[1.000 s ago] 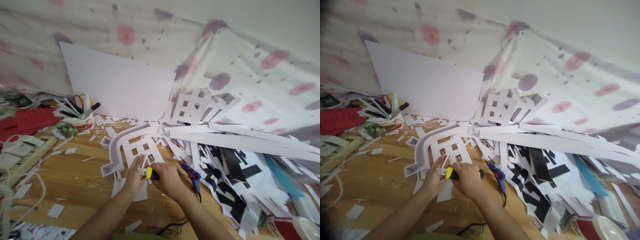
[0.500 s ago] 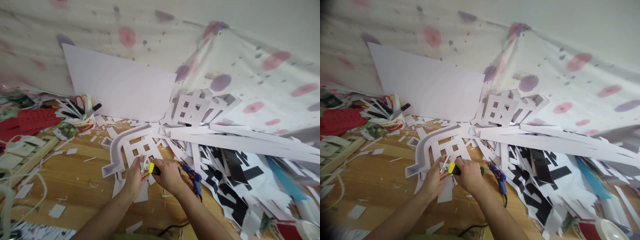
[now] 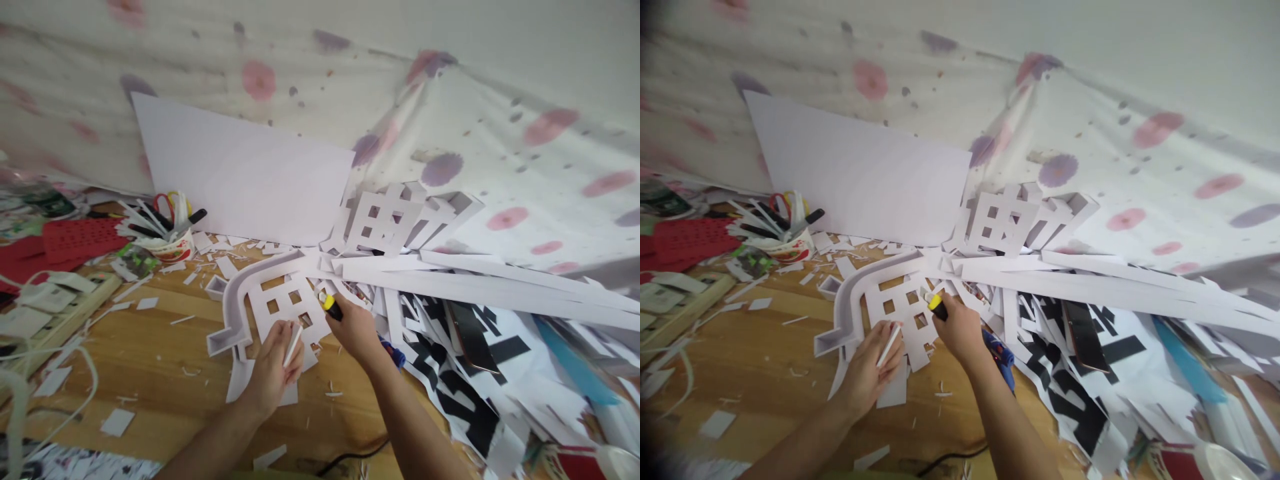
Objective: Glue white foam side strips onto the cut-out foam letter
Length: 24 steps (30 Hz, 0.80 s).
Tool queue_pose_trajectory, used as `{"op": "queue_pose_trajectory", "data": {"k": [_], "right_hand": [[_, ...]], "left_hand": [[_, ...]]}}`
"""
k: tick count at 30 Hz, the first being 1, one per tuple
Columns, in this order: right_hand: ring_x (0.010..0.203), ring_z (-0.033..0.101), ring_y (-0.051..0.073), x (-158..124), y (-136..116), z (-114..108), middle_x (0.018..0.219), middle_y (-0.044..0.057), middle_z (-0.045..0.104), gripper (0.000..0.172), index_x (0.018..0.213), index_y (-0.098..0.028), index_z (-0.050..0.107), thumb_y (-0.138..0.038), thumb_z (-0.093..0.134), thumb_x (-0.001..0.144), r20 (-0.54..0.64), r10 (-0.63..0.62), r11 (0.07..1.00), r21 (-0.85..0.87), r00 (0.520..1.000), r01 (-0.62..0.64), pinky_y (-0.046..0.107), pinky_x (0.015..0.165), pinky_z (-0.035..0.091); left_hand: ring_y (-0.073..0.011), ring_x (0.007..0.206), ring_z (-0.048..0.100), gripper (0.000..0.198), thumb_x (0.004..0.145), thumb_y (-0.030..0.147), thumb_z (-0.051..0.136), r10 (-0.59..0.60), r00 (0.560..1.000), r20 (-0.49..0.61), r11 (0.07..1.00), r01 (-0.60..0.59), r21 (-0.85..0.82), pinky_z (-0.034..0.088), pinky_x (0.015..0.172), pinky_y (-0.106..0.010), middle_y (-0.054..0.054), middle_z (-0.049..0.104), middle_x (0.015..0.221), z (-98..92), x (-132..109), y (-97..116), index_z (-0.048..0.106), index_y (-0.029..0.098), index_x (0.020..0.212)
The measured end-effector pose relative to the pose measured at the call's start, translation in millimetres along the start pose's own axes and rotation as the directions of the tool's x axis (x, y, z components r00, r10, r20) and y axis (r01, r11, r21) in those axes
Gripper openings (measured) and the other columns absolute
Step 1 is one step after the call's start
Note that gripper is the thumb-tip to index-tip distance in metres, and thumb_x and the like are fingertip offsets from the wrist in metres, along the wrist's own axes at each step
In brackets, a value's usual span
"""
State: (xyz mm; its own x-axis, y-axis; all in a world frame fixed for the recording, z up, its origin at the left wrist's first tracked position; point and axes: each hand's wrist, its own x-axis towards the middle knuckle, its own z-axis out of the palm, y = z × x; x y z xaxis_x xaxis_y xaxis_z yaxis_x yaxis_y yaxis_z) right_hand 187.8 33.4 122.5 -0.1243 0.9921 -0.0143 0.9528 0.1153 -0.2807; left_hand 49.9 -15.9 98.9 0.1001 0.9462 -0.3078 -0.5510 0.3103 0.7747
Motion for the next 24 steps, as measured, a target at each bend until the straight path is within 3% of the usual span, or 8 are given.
{"op": "queue_pose_trajectory", "data": {"k": [5,8,11,14,17,20,22,24], "right_hand": [[0.068,0.057,0.018,2,-14,-4,0.076,0.002,0.064,0.017,0.091,-0.022,0.054,-0.023,0.048,0.075,0.031,-0.031,0.995,0.092,0.999,0.028,0.024,0.057,0.028],[0.070,0.057,0.018,2,-14,3,0.078,0.003,0.063,0.018,0.092,-0.021,0.054,-0.024,0.048,0.076,0.013,0.011,0.989,0.149,1.000,-0.013,0.023,0.058,0.030],[0.070,0.057,0.018,1,-6,10,0.077,0.003,0.062,0.017,0.091,-0.021,0.054,-0.026,0.047,0.077,-0.001,0.016,0.977,0.212,1.000,-0.015,0.023,0.058,0.032],[0.066,0.055,0.016,-5,2,15,0.073,0.001,0.062,0.016,0.089,-0.021,0.055,-0.025,0.047,0.076,0.004,-0.044,0.966,0.256,0.999,0.041,0.023,0.058,0.033],[0.069,0.056,0.016,-13,4,18,0.076,0.001,0.063,0.022,0.092,-0.020,0.057,-0.018,0.050,0.071,-0.014,-0.169,0.944,0.286,0.986,0.166,0.023,0.062,0.036],[0.074,0.055,0.016,-21,3,21,0.081,0.002,0.063,0.029,0.095,-0.019,0.057,-0.013,0.051,0.067,-0.034,-0.288,0.899,0.335,0.957,0.283,0.024,0.068,0.038],[0.071,0.053,0.015,-24,1,23,0.078,0.001,0.061,0.023,0.092,-0.019,0.057,-0.016,0.050,0.071,-0.035,-0.277,0.853,0.451,0.960,0.262,0.024,0.066,0.039],[0.065,0.051,0.013,-25,-3,26,0.070,-0.001,0.057,0.016,0.089,-0.018,0.056,-0.026,0.049,0.077,0.001,-0.205,0.752,0.640,0.979,0.157,0.024,0.062,0.039]], "left_hand": [[-0.0053,0.037,0.031,0.037,0.077,0.057,0.048,0.198,0.967,-0.158,0.931,-0.135,0.340,0.026,0.035,-0.015,0.010,0.039,0.047,-10.4,8,-4,0.045,0.022,0.089],[-0.0068,0.049,0.044,0.034,0.079,0.051,0.050,0.340,0.925,-0.170,0.856,-0.230,0.462,0.037,0.045,-0.018,0.004,0.052,0.065,-17.2,12,-2,0.046,0.022,0.097],[-0.0067,0.052,0.047,0.035,0.078,0.047,0.052,0.405,0.904,-0.139,0.833,-0.302,0.463,0.039,0.046,-0.019,0.000,0.056,0.080,-19.9,13,0,0.046,0.021,0.101],[-0.0049,0.043,0.044,0.041,0.074,0.048,0.056,0.356,0.926,-0.125,0.886,-0.292,0.361,0.038,0.041,-0.019,0.003,0.053,0.073,-17.6,12,2,0.046,0.021,0.103],[-0.0060,0.037,0.042,0.045,0.070,0.050,0.060,0.202,0.970,-0.135,0.963,-0.171,0.208,0.034,0.034,-0.018,0.007,0.048,0.058,-11.9,10,4,0.047,0.021,0.101],[-0.0051,0.033,0.034,0.048,0.068,0.051,0.063,0.095,0.983,-0.158,0.992,-0.080,0.099,0.023,0.028,-0.015,0.010,0.039,0.047,-6.4,9,7,0.049,0.019,0.101],[-0.0023,0.031,0.029,0.048,0.068,0.050,0.064,0.106,0.978,-0.181,0.990,-0.087,0.111,0.020,0.028,-0.014,0.010,0.040,0.050,-4.2,9,8,0.051,0.019,0.103],[-0.0014,0.032,0.034,0.047,0.066,0.048,0.065,0.166,0.966,-0.198,0.978,-0.135,0.160,0.025,0.028,-0.014,0.008,0.046,0.059,-3.3,9,7,0.051,0.020,0.102]]}}
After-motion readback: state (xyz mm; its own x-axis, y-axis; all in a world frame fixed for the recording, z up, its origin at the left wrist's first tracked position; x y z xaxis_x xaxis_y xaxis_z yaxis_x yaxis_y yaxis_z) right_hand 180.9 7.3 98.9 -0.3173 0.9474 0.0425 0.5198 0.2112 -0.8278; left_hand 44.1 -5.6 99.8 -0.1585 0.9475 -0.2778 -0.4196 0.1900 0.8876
